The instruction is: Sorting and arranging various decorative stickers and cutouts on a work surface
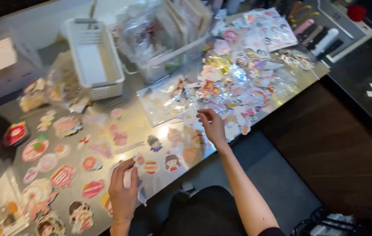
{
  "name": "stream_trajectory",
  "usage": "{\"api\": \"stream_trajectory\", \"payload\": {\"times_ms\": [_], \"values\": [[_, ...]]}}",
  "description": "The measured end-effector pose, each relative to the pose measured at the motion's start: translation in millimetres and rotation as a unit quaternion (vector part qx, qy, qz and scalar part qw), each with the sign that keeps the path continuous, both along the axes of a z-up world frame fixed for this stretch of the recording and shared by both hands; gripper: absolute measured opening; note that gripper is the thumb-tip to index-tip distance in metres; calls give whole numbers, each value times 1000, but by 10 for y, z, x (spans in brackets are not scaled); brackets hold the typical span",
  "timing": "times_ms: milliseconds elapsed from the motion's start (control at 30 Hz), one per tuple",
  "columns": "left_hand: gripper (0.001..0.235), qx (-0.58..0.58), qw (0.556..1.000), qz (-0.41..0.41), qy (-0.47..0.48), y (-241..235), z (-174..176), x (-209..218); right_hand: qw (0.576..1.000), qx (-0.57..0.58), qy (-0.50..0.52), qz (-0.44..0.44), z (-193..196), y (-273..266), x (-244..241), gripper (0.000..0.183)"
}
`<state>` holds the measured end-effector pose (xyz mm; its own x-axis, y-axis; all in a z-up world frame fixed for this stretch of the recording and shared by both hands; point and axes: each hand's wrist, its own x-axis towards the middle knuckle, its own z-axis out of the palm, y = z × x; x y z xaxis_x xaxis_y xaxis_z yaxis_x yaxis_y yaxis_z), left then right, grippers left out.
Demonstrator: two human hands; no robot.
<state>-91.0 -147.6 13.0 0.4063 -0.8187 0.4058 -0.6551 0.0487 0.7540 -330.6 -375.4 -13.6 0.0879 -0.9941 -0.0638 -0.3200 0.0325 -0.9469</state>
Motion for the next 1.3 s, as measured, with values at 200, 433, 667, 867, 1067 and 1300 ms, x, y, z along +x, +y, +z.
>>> {"api": "stream_trajectory", "payload": {"times_ms": [200, 433, 667, 867, 1067, 1300], "values": [[8, 52, 995, -49, 65, -793, -94, -522, 996, -11, 65, -55, -301, -659, -1046, 29], [17, 79, 989, -99, 82, -1158, -306, -792, 972, 3, 167, -167, -436, -691, -1768, 26], [22, 155, 952, -255, 67, -1424, -295, -1562, 979, 45, 137, -144, -155, -699, -2155, 26], [34, 115, 935, -301, -147, -1955, -779, -2540, 956, 8, 246, 162, -118, -1011, -2205, 17], [76, 112, 941, -155, -279, -2273, -838, -3375, 910, -237, 130, 313, -242, -1277, -2714, 15], [48, 43, 935, -32, -349, -2458, -1148, -3641, 883, -263, 98, 377, -495, -1455, -2957, 14]]}}
